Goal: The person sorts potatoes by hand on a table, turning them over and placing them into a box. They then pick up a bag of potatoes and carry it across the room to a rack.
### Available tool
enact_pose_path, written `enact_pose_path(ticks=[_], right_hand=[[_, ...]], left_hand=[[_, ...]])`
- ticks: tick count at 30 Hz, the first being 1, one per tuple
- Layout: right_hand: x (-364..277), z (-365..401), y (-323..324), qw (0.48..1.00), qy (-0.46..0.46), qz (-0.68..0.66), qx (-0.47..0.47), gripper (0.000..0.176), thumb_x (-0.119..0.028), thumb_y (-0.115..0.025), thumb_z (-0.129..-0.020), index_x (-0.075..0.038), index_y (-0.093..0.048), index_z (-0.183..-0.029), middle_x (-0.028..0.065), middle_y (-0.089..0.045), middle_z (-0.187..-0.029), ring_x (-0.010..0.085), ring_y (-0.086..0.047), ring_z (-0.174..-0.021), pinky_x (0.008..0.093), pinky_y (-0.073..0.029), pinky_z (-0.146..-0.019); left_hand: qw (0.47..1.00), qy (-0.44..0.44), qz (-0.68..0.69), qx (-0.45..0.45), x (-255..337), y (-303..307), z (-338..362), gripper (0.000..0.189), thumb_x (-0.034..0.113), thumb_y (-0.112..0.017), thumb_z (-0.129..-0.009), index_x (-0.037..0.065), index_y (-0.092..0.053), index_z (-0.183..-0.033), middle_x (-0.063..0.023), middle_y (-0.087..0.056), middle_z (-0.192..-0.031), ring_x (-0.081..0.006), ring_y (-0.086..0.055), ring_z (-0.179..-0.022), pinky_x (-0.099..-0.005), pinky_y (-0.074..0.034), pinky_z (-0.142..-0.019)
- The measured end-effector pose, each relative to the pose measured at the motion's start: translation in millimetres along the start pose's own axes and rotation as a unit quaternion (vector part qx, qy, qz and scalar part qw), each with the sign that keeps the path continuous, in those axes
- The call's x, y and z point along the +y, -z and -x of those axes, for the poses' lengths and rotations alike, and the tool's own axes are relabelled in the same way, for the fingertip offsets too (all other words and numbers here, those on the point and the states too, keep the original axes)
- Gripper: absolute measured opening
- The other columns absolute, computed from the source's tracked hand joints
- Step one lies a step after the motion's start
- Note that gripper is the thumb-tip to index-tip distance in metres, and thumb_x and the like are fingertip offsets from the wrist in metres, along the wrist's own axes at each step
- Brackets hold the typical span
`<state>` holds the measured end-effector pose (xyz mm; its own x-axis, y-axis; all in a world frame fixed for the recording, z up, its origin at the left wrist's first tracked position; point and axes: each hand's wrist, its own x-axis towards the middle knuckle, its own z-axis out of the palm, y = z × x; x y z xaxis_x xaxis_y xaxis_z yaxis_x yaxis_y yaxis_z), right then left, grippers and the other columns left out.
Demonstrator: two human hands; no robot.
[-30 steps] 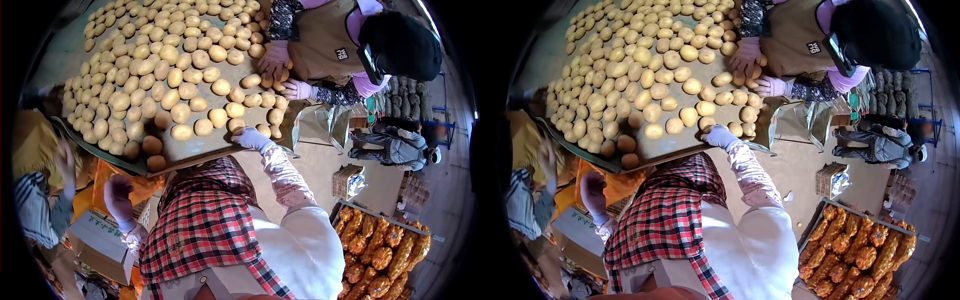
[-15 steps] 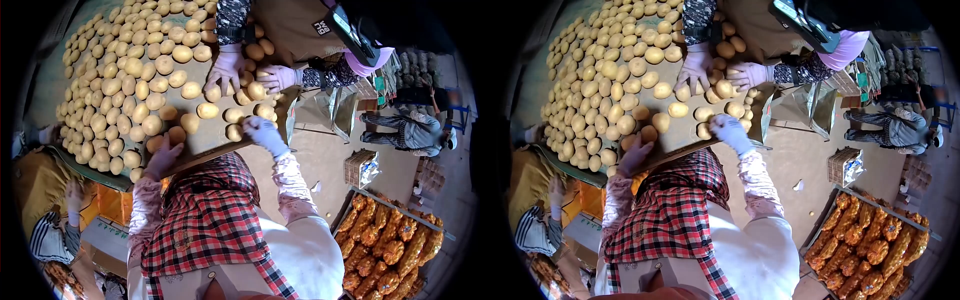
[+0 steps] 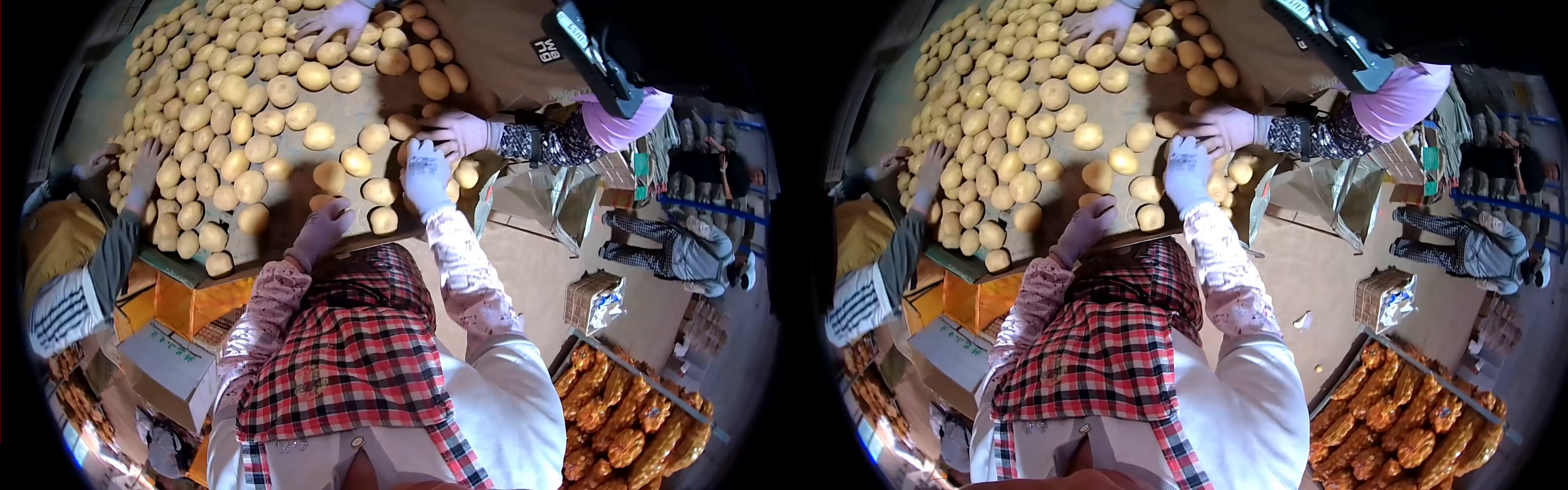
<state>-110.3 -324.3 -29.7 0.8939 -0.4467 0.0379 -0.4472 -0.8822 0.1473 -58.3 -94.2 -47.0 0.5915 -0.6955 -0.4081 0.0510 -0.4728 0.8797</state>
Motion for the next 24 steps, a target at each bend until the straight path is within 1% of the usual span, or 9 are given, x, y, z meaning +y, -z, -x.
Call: enact_pose_path(ticks=[6,10,11,12,13,15,18,22,24], right_hand=[[16.3,-31.4,-4.7,0.972,-0.045,-0.163,-0.162,0.055,-0.029,-0.081,-0.066,-0.012,-0.051,-0.108,0.0136,-0.062,-0.105,0.0343,-0.062,-0.098,0.0474,-0.049,-0.078],[22.4,2.7,14.0,0.889,-0.045,-0.455,-0.029,0.07,-0.037,-0.086,-0.058,-0.006,-0.055,-0.113,0.0151,-0.064,-0.105,0.0319,-0.062,-0.098,0.0407,-0.049,-0.086],[18.6,14.4,18.5,0.854,-0.044,-0.518,-0.029,0.072,-0.034,-0.086,-0.058,-0.005,-0.055,-0.116,0.013,-0.064,-0.106,0.027,-0.062,-0.098,0.0377,-0.05,-0.086],[9.9,19.8,33.8,0.814,-0.041,-0.579,-0.022,0.074,-0.032,-0.087,-0.058,-0.004,-0.054,-0.118,0.0109,-0.063,-0.106,0.0222,-0.062,-0.098,0.0347,-0.05,-0.086],[0.0,28.4,52.2,0.757,-0.048,-0.651,-0.03,0.068,-0.023,-0.087,-0.061,-0.002,-0.055,-0.117,0.0069,-0.061,-0.107,0.0137,-0.059,-0.097,0.029,-0.05,-0.084],[-9.1,40.2,67.6,0.705,-0.027,-0.708,-0.048,0.058,-0.015,-0.083,-0.068,-0.001,-0.055,-0.117,0.0046,-0.06,-0.109,0.0106,-0.056,-0.099,0.0242,-0.046,-0.086],[-4.6,42.3,69.0,0.665,-0.022,-0.743,-0.076,0.052,-0.01,-0.079,-0.073,-0.001,-0.054,-0.118,0.0038,-0.059,-0.112,0.0095,-0.054,-0.1,0.0223,-0.044,-0.087],[4.0,39.5,75.4,0.655,-0.015,-0.746,-0.119,0.047,-0.006,-0.077,-0.075,0.001,-0.055,-0.116,0.0064,-0.058,-0.117,0.0117,-0.051,-0.106,0.0258,-0.042,-0.094],[-1.9,44.3,86.4,0.669,-0.051,-0.735,-0.101,0.035,-0.002,-0.069,-0.076,0.002,-0.058,-0.11,0.0067,-0.062,-0.107,0.0106,-0.056,-0.093,0.0246,-0.046,-0.081]], left_hand=[[0.995,-0.052,0.061,0.054,12.7,-8.4,-5.2,0.027,0.018,-0.058,-0.092,0.0,-0.062,-0.111,-0.0096,-0.062,-0.083,-0.0165,-0.059,-0.079,-0.0316,-0.048,-0.076],[0.973,-0.156,0.11,0.126,39.8,-24.3,-23.6,0.038,0.017,-0.058,-0.093,0.003,-0.052,-0.128,-0.0106,-0.063,-0.099,-0.0173,-0.059,-0.089,-0.0303,-0.049,-0.077],[0.916,0.032,0.399,-0.008,52.7,-22.3,-19.8,0.048,0.02,-0.056,-0.096,0.006,-0.04,-0.138,-0.0097,-0.059,-0.115,-0.0182,-0.059,-0.099,-0.0305,-0.049,-0.083],[0.853,0.142,0.502,-0.003,85.9,-20.9,-20.7,0.047,0.024,-0.051,-0.099,0.008,-0.036,-0.14,-0.0071,-0.057,-0.115,-0.0179,-0.058,-0.101,-0.0323,-0.049,-0.087],[0.885,0.023,0.464,-0.015,57.5,-34.0,-39.3,0.044,0.026,-0.047,-0.101,0.007,-0.037,-0.14,-0.0074,-0.056,-0.115,-0.0189,-0.058,-0.102,-0.0336,-0.049,-0.089],[0.732,0.004,0.67,-0.121,67.9,-32.9,-35.0,0.044,0.032,-0.04,-0.104,0.003,-0.037,-0.137,-0.0106,-0.054,-0.117,-0.0229,-0.058,-0.105,-0.0354,-0.049,-0.093],[0.831,-0.039,0.546,-0.104,79.7,-24.8,-24.9,0.042,0.033,-0.036,-0.105,0.004,-0.04,-0.135,-0.0096,-0.054,-0.118,-0.0215,-0.058,-0.104,-0.0341,-0.05,-0.092],[0.863,0.004,0.502,-0.056,75.7,-26.5,-22.5,0.039,0.038,-0.041,-0.103,0.011,-0.046,-0.131,-0.0052,-0.054,-0.115,-0.0151,-0.059,-0.098,-0.03,-0.053,-0.078],[0.864,0.004,0.501,-0.055,75.4,-26.9,-19.9,0.039,0.039,-0.042,-0.102,0.011,-0.047,-0.13,-0.005,-0.054,-0.115,-0.0159,-0.06,-0.098,-0.03,-0.053,-0.076]])
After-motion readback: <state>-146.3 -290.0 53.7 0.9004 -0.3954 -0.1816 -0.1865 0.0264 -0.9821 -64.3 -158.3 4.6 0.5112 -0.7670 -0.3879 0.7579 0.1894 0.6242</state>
